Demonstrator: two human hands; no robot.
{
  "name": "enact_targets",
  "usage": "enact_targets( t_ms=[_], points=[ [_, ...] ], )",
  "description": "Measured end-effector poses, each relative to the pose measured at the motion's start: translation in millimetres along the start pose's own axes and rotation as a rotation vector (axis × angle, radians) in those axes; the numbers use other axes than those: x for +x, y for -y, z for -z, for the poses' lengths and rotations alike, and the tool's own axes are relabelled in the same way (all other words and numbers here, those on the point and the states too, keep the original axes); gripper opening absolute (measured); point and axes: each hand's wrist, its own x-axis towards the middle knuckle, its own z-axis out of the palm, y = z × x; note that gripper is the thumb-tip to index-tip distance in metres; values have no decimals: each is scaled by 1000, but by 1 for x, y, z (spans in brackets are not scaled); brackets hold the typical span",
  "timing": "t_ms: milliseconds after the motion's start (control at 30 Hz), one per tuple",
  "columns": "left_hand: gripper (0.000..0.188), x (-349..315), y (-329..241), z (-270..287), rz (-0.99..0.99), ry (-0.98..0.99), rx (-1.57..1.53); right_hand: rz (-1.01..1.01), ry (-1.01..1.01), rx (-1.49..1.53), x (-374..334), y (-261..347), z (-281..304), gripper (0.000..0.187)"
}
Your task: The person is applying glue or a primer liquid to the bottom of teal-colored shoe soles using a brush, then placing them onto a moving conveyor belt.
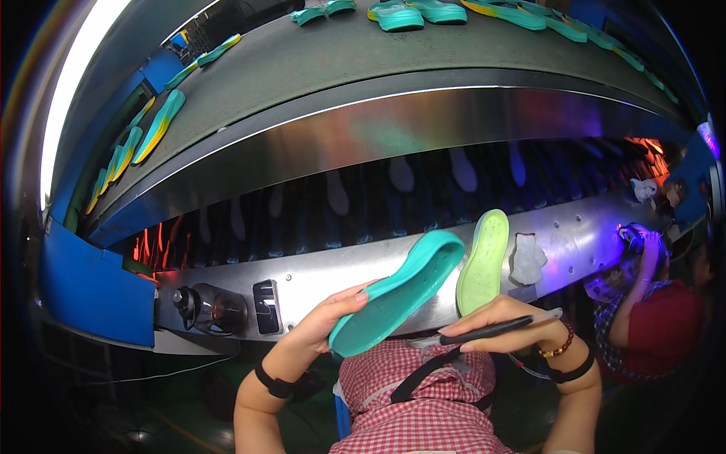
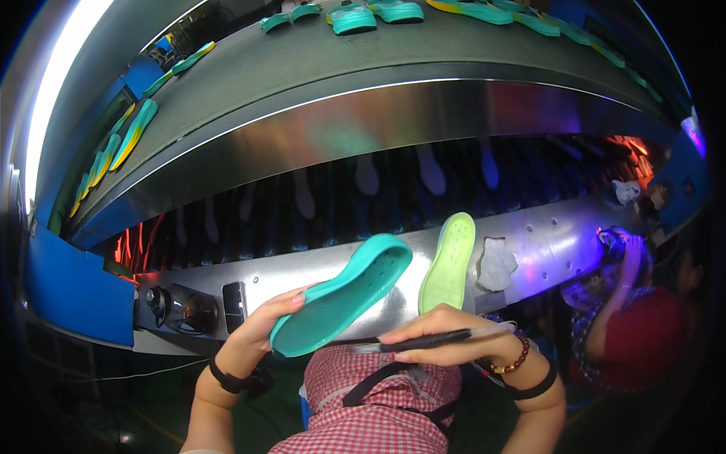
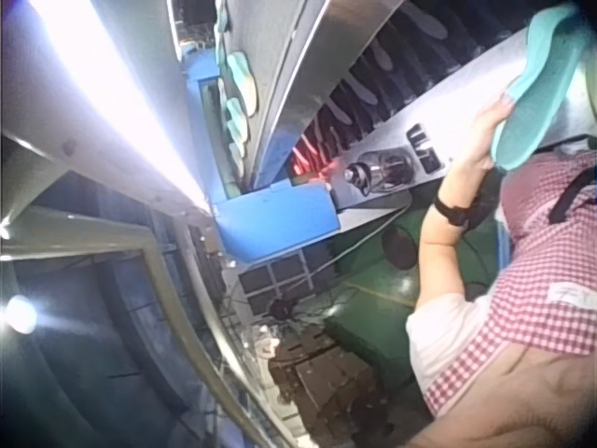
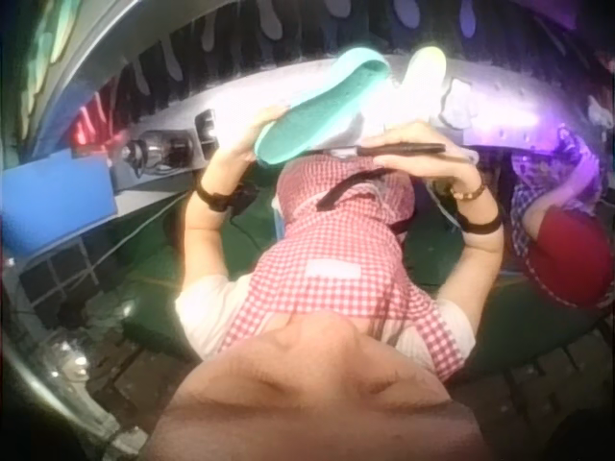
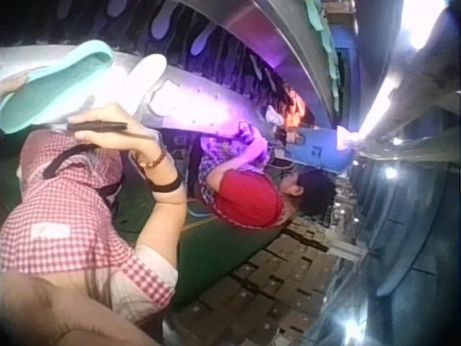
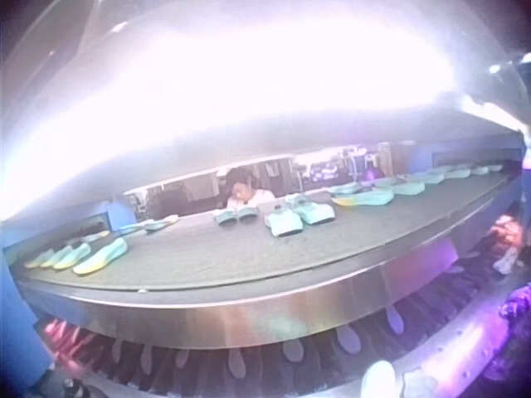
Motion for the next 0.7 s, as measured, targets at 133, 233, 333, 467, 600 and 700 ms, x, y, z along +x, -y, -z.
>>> enact_targets(
  t_ms=[133,233,333,467,600,700],
  points=[
    [59,17,18,-12,-72,45,-223,-91,-202,265,16,-3,-25,25],
    [54,25,28,-11,-103,18,-321,-39,-400,178,24,-15,-38,23],
    [53,30,34,-9,-130,18,-363,63,-544,155,23,-26,-46,21],
    [53,33,40,-11,-227,44,-413,103,-608,69,22,-35,-47,20],
    [54,33,46,-12,-249,-37,-431,172,-669,-73,23,-43,-46,19],
    [55,32,50,-8,-240,-75,-396,206,-844,-208,23,-52,-39,17]
  ],
)
